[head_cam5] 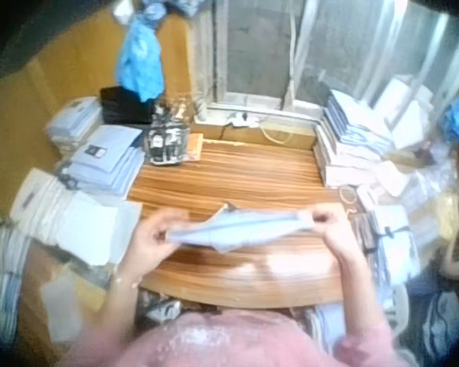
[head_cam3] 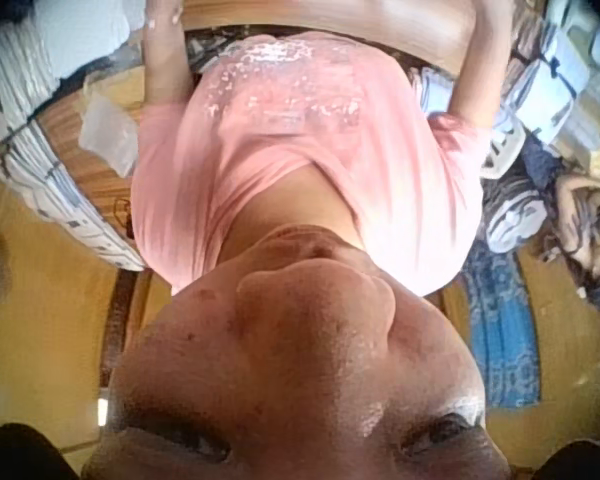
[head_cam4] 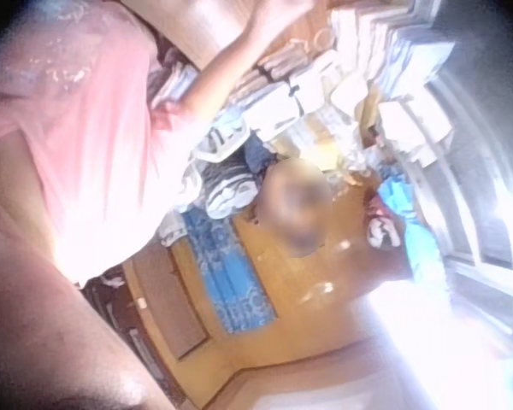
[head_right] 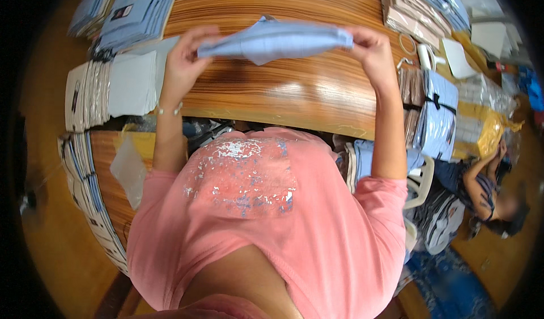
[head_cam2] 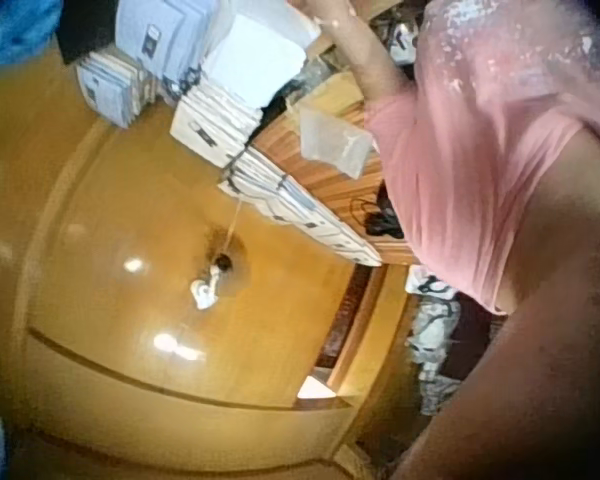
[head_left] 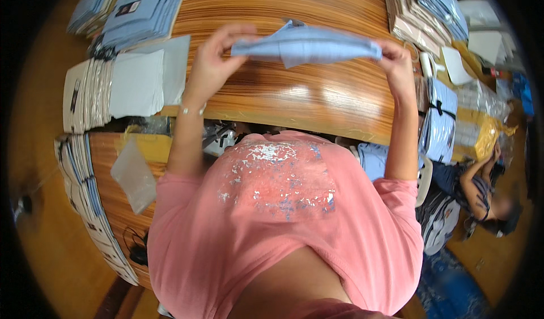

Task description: The person folds a blue shirt over a cardboard insert, places it inside a clear plastic bag, seals the bag, and applies a black strap around the package.

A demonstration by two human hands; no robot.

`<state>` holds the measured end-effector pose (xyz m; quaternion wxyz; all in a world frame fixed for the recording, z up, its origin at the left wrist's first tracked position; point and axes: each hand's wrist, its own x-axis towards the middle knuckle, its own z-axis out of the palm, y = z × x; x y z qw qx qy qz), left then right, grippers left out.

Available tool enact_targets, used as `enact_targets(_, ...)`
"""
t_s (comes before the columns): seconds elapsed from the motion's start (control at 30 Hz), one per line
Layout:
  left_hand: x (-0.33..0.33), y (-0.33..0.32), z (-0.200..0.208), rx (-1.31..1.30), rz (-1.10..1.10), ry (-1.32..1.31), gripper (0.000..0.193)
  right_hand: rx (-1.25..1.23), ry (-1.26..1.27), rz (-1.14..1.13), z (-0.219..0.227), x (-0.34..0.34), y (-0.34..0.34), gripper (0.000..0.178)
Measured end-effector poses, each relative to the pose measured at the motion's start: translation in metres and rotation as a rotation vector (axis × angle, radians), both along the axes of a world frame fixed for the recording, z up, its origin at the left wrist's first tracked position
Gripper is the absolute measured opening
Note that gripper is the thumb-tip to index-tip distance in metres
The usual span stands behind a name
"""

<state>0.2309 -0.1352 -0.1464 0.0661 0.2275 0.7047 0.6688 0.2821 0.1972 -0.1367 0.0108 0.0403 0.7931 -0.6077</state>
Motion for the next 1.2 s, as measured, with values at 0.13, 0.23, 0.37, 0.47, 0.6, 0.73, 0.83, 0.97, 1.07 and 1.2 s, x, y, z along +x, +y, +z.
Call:
enact_targets(0.13, 0.032, -0.013, -0.088, -0.204, -0.311, 0.034, 0.030, 0.056, 0.097, 0.198, -0.064, 0.073, -0.006, 0.031)
enact_targets(0.23, 0.074, -0.017, -0.167, -0.316, -0.409, 0.030, 0.029, 0.189, 0.049, 0.207, -0.152, 0.127, -0.021, 0.036)
enact_targets(0.37, 0.089, -0.028, -0.164, -0.382, -0.405, -0.164, 0.023, 0.296, 0.040, 0.166, -0.153, 0.150, -0.038, 0.025)
enact_targets(0.47, 0.089, -0.025, -0.168, -0.338, -0.053, -0.266, 0.002, -0.034, -0.292, -0.338, -0.164, 0.149, -0.032, 0.014)
enact_targets(0.6, 0.078, -0.020, -0.181, -0.407, -0.103, -0.721, 0.015, -0.441, -0.648, -0.214, -0.192, 0.134, -0.023, 0.012)
enact_targets(0.73, 0.075, -0.019, -0.180, -0.488, -0.167, -0.809, 0.016, -0.612, -0.762, -0.218, -0.162, 0.126, -0.031, 0.018)
enact_targets(0.83, 0.087, -0.022, -0.187, -0.263, -0.167, -0.906, 0.018, -0.391, -0.628, -0.112, -0.236, 0.158, -0.024, 0.020)
enact_targets(0.97, 0.100, -0.029, -0.209, -0.107, -0.115, -0.887, 0.023, -0.168, -0.610, -0.118, -0.202, 0.149, -0.034, 0.021)
enact_targets(1.07, 0.095, -0.025, -0.176, -0.536, -0.095, -0.654, 0.026, 0.249, -0.312, -0.118, -0.154, 0.116, -0.040, 0.023)
enact_targets(1.2, 0.075, -0.007, -0.128, -0.791, -0.002, -0.305, 0.029, 0.511, 0.134, 0.069, -0.142, 0.067, -0.080, 0.030)
